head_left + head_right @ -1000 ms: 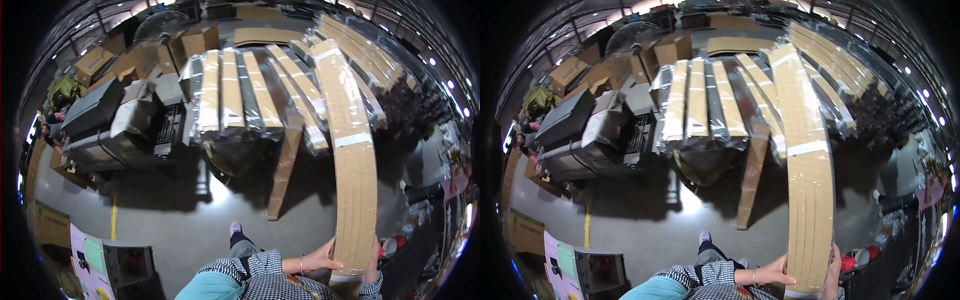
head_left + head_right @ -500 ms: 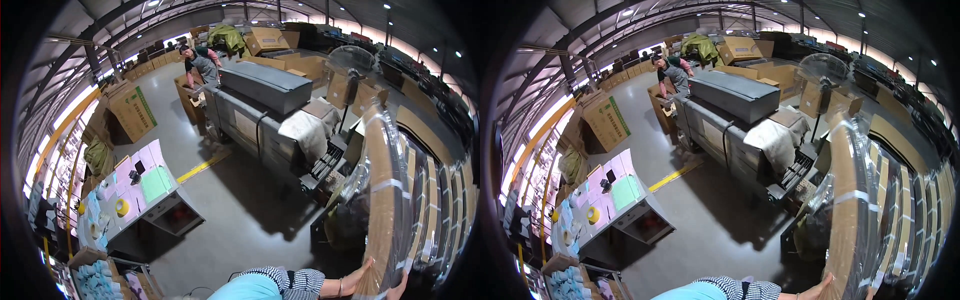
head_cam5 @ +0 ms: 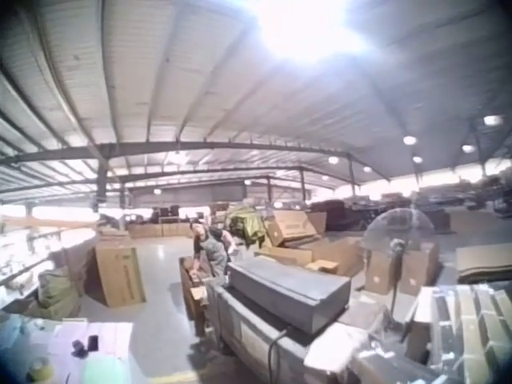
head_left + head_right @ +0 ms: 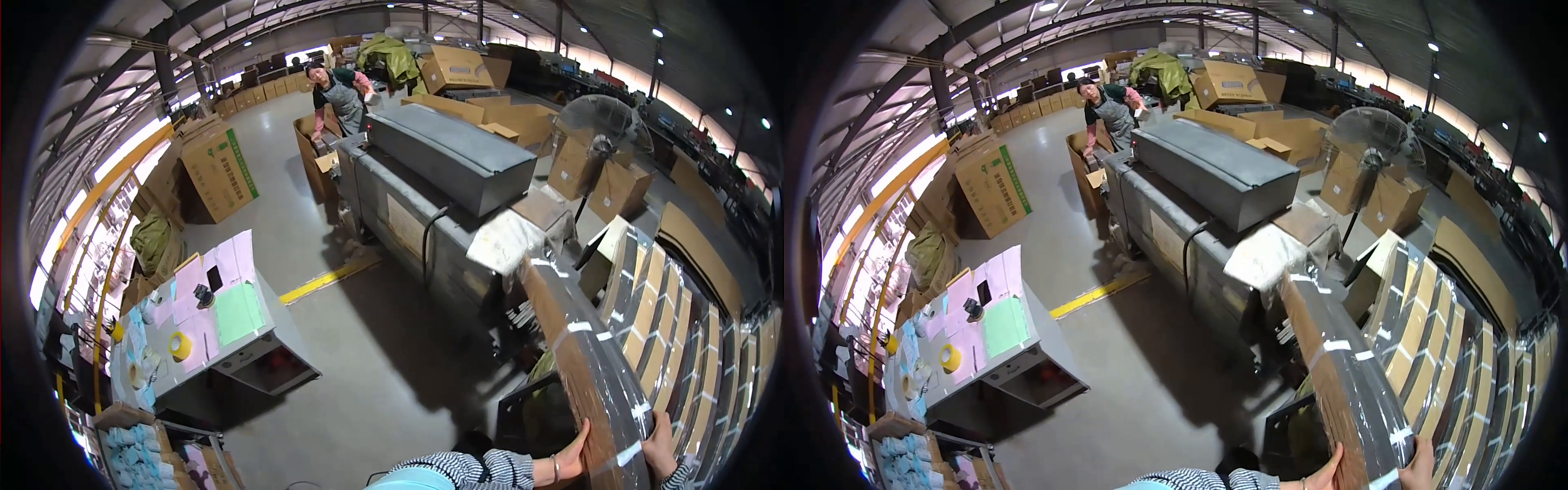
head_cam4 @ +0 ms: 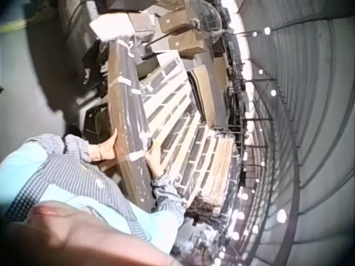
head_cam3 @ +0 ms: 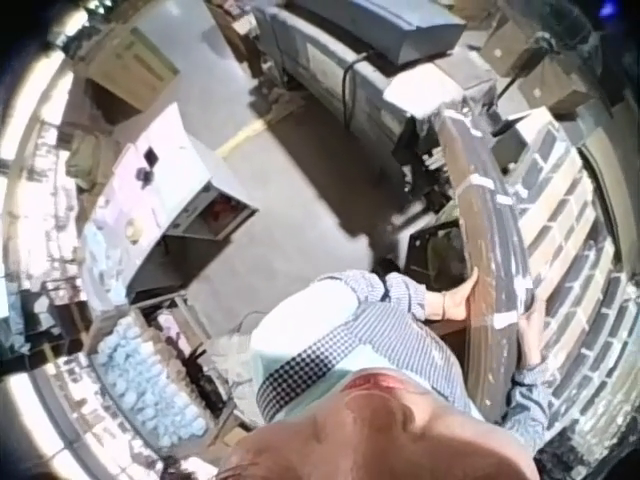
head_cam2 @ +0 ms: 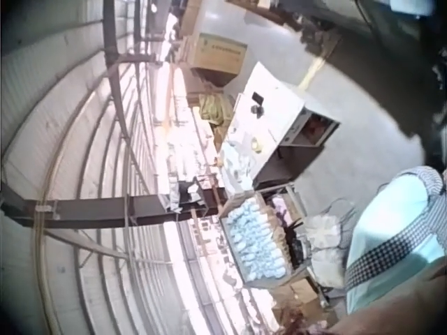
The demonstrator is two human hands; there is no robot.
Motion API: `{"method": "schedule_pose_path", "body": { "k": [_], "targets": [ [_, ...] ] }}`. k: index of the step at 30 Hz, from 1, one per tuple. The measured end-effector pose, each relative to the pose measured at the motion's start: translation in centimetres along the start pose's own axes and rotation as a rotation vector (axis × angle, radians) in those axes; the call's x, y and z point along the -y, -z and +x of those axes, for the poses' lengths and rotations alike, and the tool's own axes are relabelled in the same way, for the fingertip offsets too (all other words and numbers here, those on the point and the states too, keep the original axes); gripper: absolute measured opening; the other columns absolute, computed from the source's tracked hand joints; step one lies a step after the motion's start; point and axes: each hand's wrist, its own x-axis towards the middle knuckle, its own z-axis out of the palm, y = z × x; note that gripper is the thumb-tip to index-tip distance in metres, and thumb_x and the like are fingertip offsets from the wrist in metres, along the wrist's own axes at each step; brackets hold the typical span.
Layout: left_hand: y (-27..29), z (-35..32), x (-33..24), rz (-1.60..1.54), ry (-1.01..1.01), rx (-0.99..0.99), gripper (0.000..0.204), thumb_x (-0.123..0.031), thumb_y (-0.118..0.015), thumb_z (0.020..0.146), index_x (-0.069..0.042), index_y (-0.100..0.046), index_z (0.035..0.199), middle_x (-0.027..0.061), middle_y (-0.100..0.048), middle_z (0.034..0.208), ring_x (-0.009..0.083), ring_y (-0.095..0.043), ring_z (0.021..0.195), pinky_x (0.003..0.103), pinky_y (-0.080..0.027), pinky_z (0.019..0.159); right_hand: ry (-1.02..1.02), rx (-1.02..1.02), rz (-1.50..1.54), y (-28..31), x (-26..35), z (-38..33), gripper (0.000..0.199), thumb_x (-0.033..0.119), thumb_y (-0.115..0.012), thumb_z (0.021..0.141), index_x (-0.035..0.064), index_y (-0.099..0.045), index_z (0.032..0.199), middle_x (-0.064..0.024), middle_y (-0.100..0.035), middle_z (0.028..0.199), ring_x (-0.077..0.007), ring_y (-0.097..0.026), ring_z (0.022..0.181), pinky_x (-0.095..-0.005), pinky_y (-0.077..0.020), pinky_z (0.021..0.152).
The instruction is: The recorder writes on a green sheet, then moves and organizes several long, packaged building components in a manufacturing warehouse.
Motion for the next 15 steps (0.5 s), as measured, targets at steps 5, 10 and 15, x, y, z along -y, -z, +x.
{"method": "schedule_pose_path", "body": {
  "k": [5, 10, 15],
  "targets": [
    [-0.3, 4.2, -2.2, 0.015, 0.11, 0.106, 0.068, -0.061, -0.053, 0.09, -0.007, -0.058, 0.129, 0.0114, -0.059, 0.134, 0.0296, -0.052, 0.126, 0.05, -0.036, 0.109, 0.006, 0.16, -0.075, 0.3, -3.9, 8.0, 0.063, 0.021, -0.078, 0.069, -0.0019, -0.054, 0.123, -0.0241, -0.056, 0.114, -0.0384, -0.054, 0.11, -0.0426, -0.0429, 0.093],
    [0.4, 7.1, -5.3, -0.011, 0.343, 0.411, 0.05, -0.035, -0.052, 0.096, -0.003, -0.053, 0.134, 0.0163, -0.053, 0.14, 0.0337, -0.044, 0.133, 0.052, -0.026, 0.115, -0.1, 0.286, -0.024, 3.1, -0.8, 11.2, 0.065, 0.026, -0.075, 0.077, -0.001, -0.051, 0.132, -0.0266, -0.061, 0.119, -0.0391, -0.058, 0.109, -0.0441, -0.0474, 0.093],
    [6.2, 10.6, -8.2, -0.055, 0.372, 0.464, 0.047, -0.028, -0.048, 0.092, -0.003, -0.057, 0.13, 0.0182, -0.055, 0.138, 0.0312, -0.045, 0.132, 0.049, -0.028, 0.116, -0.18, 0.349, 0.014, 3.4, -1.5, 13.8, 0.076, 0.021, -0.08, 0.071, -0.0002, -0.047, 0.136, -0.0257, -0.056, 0.127, -0.0369, -0.054, 0.117, -0.043, -0.0437, 0.099]
  ]
}}
